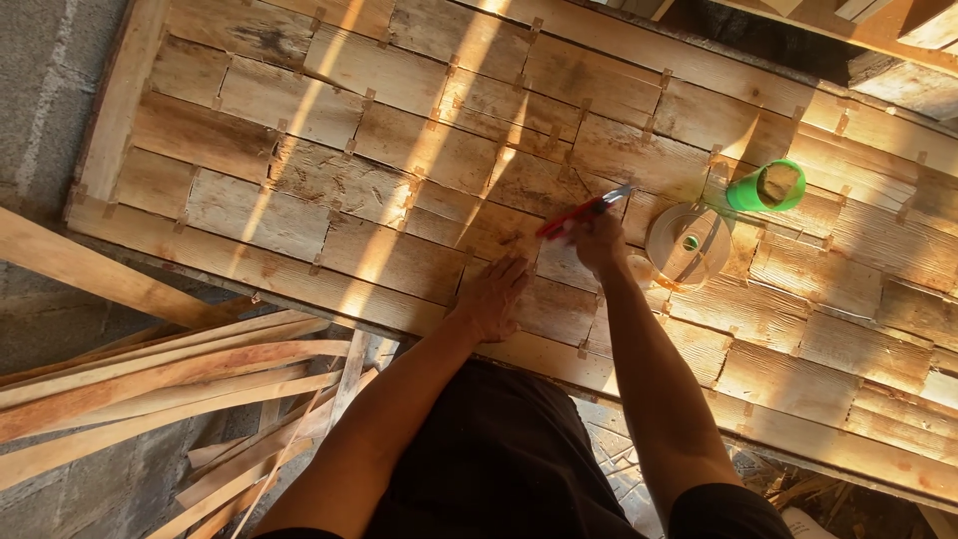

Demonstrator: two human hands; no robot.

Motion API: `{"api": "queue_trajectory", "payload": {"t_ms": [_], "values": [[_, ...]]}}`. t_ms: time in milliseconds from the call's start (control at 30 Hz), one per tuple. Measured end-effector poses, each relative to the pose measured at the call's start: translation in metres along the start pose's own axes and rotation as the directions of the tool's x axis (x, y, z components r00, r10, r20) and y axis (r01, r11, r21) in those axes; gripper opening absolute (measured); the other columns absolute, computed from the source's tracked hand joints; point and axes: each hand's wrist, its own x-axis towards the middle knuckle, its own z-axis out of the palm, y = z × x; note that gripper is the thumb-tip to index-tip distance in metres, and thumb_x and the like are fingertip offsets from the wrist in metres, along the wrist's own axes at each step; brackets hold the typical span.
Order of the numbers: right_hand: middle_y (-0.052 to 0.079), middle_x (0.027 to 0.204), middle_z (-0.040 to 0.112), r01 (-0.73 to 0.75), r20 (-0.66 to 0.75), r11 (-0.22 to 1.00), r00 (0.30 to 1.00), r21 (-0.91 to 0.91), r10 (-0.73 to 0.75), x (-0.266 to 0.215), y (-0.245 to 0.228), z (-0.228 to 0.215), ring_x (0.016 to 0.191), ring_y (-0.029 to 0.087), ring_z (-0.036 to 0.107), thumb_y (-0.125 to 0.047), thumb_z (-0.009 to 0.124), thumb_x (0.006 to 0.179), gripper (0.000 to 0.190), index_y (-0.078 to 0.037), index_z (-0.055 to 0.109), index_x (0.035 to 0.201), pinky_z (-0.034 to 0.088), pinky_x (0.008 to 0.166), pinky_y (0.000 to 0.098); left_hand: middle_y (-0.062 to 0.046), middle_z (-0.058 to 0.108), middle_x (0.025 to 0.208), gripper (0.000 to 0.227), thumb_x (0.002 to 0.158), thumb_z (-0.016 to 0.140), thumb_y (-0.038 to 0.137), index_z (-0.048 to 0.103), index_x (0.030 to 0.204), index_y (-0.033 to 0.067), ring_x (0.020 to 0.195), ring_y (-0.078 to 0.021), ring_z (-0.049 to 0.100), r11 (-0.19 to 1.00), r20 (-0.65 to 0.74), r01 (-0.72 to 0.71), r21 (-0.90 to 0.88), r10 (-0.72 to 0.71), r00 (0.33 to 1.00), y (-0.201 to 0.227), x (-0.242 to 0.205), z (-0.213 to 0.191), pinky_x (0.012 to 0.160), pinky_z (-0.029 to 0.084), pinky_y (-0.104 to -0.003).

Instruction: Applying adhesive tape to join pieces and using a utility knife to trim excess material on a bamboo panel.

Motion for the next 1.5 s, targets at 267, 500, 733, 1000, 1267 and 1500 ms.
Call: {"api": "queue_trajectory", "payload": {"t_ms": [267, 500, 733, 1000, 1267, 1500], "values": [[0.008, 0.096, 0.077, 0.100, 0.170, 0.995, 0.980, 0.011, -0.101, 0.010, 0.002, -0.014, 0.081, 0.016, 0.076, -0.006, 0.070, 0.093, 0.019, 0.000, 0.068, 0.112, 0.064, 0.066, 0.0308, -0.016, 0.015, 0.168, 0.099, 0.080, 0.074, 0.050, 0.031, 0.156, 0.0033, 0.156, -0.0343, 0.011, 0.999, -0.021, 0.018, -0.043, -0.019, 1.000, 0.003, -0.001, -0.002, 0.126, 0.011, -0.047], [0.011, 0.102, 0.078, 0.086, -0.324, 0.992, 0.944, 0.089, -0.052, 0.059, -0.028, -0.034, 0.084, 0.018, 0.078, -0.008, 0.068, 0.098, 0.017, 0.000, 0.065, 0.114, 0.065, 0.067, 0.0280, -0.014, 0.018, 0.170, 0.097, 0.080, 0.077, 0.045, 0.032, 0.157, 0.0047, 0.159, -0.0317, 0.010, 0.991, -0.039, 0.052, -0.120, -0.057, 0.998, 0.005, 0.000, 0.002, 0.129, 0.010, -0.044], [0.013, 0.099, 0.077, 0.027, -0.226, 0.992, 0.972, -0.123, -0.055, 0.093, -0.041, -0.023, 0.083, 0.020, 0.075, -0.007, 0.072, 0.098, 0.015, 0.001, 0.065, 0.108, 0.063, 0.068, 0.0330, -0.011, 0.016, 0.170, 0.098, 0.082, 0.076, 0.041, 0.027, 0.159, 0.0068, 0.158, -0.0292, 0.009, 0.987, -0.017, 0.056, -0.149, -0.059, 0.998, 0.004, 0.000, -0.001, 0.128, 0.009, -0.041], [0.009, 0.091, 0.075, 0.146, -0.243, 0.989, 0.960, 0.026, -0.135, 0.111, -0.052, 0.003, 0.077, 0.017, 0.075, -0.008, 0.071, 0.096, 0.013, 0.000, 0.065, 0.104, 0.064, 0.063, 0.0299, -0.013, 0.018, 0.169, 0.094, 0.083, 0.076, 0.043, 0.033, 0.157, 0.0040, 0.158, -0.0308, 0.010, 0.996, -0.042, 0.010, -0.091, -0.014, 0.999, -0.002, 0.005, -0.002, 0.127, 0.010, -0.043], [0.004, 0.079, 0.076, 0.039, 0.275, 0.998, 0.961, -0.044, -0.026, 0.079, -0.061, 0.071, 0.071, 0.013, 0.075, -0.009, 0.074, 0.092, 0.008, -0.003, 0.071, 0.096, 0.062, 0.064, 0.0288, -0.017, 0.020, 0.168, 0.095, 0.081, 0.078, 0.046, 0.037, 0.155, 0.0010, 0.157, -0.0357, 0.013, 0.997, -0.062, -0.050, -0.061, 0.046, 0.997, -0.008, 0.003, 0.001, 0.127, 0.012, -0.045], [0.011, 0.085, 0.076, 0.183, 0.123, 0.970, 0.971, 0.163, -0.204, 0.084, -0.055, 0.091, 0.077, 0.021, 0.076, -0.006, 0.074, 0.090, 0.012, 0.000, 0.067, 0.098, 0.060, 0.066, 0.0351, -0.017, 0.016, 0.169, 0.098, 0.082, 0.076, 0.050, 0.034, 0.156, 0.0015, 0.156, -0.0359, 0.011, 0.997, -0.018, -0.068, -0.020, 0.068, 0.998, -0.012, 0.003, -0.010, 0.127, 0.012, -0.045]]}}
